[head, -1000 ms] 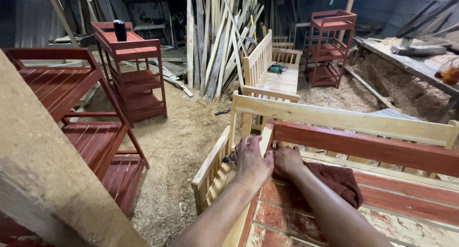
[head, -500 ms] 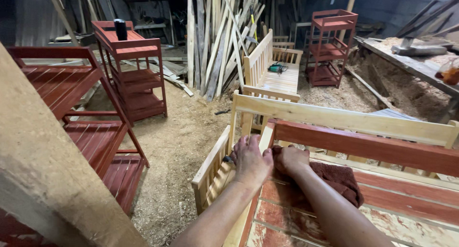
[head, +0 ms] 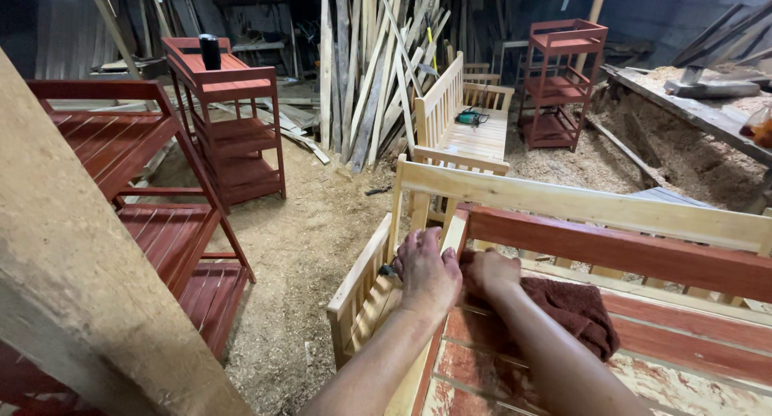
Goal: The person applies a reddish wood stain to an unfinished wooden furniture frame using a cloth. They dip the cloth into a bucket of stain, wring it, and wipe the stain across the rails, top edges, and slatted surfaces of the frame, working around the piece.
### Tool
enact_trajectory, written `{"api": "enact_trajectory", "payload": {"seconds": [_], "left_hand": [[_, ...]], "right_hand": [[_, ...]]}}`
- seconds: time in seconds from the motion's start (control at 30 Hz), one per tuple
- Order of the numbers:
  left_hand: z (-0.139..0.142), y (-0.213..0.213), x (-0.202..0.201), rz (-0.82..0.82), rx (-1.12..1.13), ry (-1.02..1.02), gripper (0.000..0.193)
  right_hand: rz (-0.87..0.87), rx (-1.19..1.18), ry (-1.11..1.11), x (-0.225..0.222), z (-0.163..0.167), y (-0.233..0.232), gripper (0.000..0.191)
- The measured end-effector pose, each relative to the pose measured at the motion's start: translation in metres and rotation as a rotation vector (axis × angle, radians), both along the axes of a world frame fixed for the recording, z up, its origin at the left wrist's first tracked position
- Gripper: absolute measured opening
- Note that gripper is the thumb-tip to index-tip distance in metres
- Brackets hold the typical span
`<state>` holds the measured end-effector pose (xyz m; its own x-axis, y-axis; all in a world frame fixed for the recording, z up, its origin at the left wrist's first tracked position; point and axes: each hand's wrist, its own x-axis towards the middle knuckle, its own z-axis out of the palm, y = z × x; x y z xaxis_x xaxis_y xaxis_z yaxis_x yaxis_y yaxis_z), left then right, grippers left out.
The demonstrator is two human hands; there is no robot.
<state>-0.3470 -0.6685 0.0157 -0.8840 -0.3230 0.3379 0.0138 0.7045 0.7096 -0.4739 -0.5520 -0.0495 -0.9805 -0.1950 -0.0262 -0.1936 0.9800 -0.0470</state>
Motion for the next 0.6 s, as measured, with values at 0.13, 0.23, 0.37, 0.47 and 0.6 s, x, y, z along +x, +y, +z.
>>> {"api": "enact_trajectory", "payload": {"seconds": [0.13,0.23,0.37,0.47,0.6], "left_hand": [[-0.001,0.0,-0.002,-0.021,0.013,-0.031,0.046],[0.0,0.001,-0.002,-0.071,0.18,0.01,0.053],[0.004,0.004,0.002,-0.026,0.214,0.061,0.046],[0.008,0.002,0.005,-0.005,0.191,0.073,0.048],[0.007,0.001,0.007,0.032,0.067,0.151,0.047]], "right_hand": [[0.019,-0.117,0.015,0.012,0.014,0.017,0.042],[-0.263,-0.569,-0.176,0.015,0.024,0.022,0.042],[0.242,-1.125,0.209,0.031,0.03,0.027,0.056],[0.476,-0.915,0.247,0.042,0.039,0.018,0.056],[0.252,-0.524,0.215,0.043,0.059,0.004,0.052]]}}
